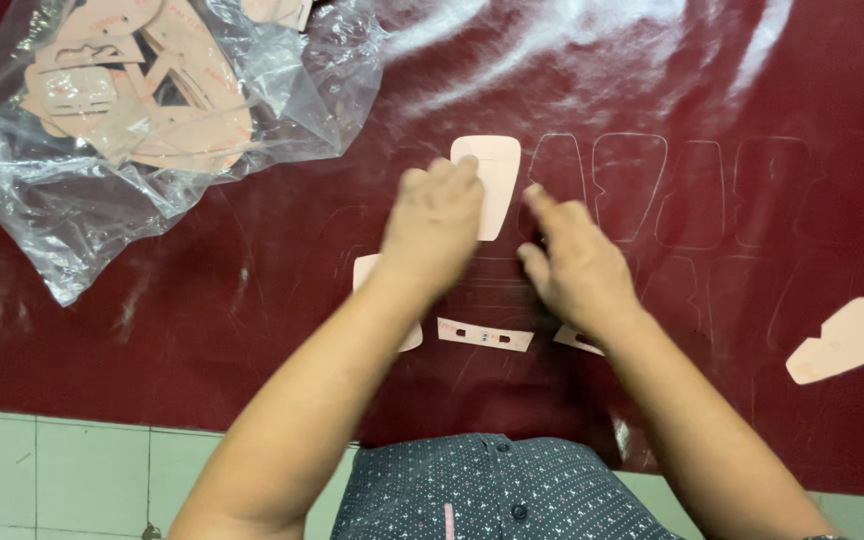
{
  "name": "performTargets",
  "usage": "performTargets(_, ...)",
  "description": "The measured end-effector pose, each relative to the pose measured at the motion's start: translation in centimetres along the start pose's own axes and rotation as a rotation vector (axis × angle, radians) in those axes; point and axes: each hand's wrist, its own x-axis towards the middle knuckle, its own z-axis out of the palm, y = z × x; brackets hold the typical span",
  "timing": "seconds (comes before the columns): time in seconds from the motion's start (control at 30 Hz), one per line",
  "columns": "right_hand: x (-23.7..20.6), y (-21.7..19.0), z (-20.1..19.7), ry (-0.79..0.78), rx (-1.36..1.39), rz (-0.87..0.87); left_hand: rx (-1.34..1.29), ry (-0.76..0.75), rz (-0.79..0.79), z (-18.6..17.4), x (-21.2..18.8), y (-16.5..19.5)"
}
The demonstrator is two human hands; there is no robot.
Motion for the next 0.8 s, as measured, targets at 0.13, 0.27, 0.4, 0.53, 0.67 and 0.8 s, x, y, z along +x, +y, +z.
performTargets(0.13, 2.8, 0.1, -2.7, 0.307, 0.213, -0.166, 0.144, 0.119, -0.130, 3.8, 1.4, 4.9)
performTargets(0.27, 5.6, -1.1, -5.0, 0.341, 0.210, -0.348, 0.565, 0.236, -0.207, 6.5, 2.9, 8.2)
performTargets(0.4, 7.7, -2.9, -4.9, 0.021, 0.172, -0.390, 0.570, -0.028, -0.162, 7.0, 3.4, 9.5)
performTargets(0.53, 8.2, -3.5, -3.4, -0.166, 0.100, -0.390, 0.451, -0.347, 0.064, 7.3, 3.1, 9.1)
performTargets(0.67, 8.4, -2.0, -2.4, 0.120, 0.193, -0.387, 0.435, -0.083, 0.003, 7.6, 2.8, 8.1)
performTargets(0.8, 8.8, 1.2, -3.1, 0.232, 1.117, 0.109, 0.077, 0.250, -0.141, 6.6, 0.0, 4.4)
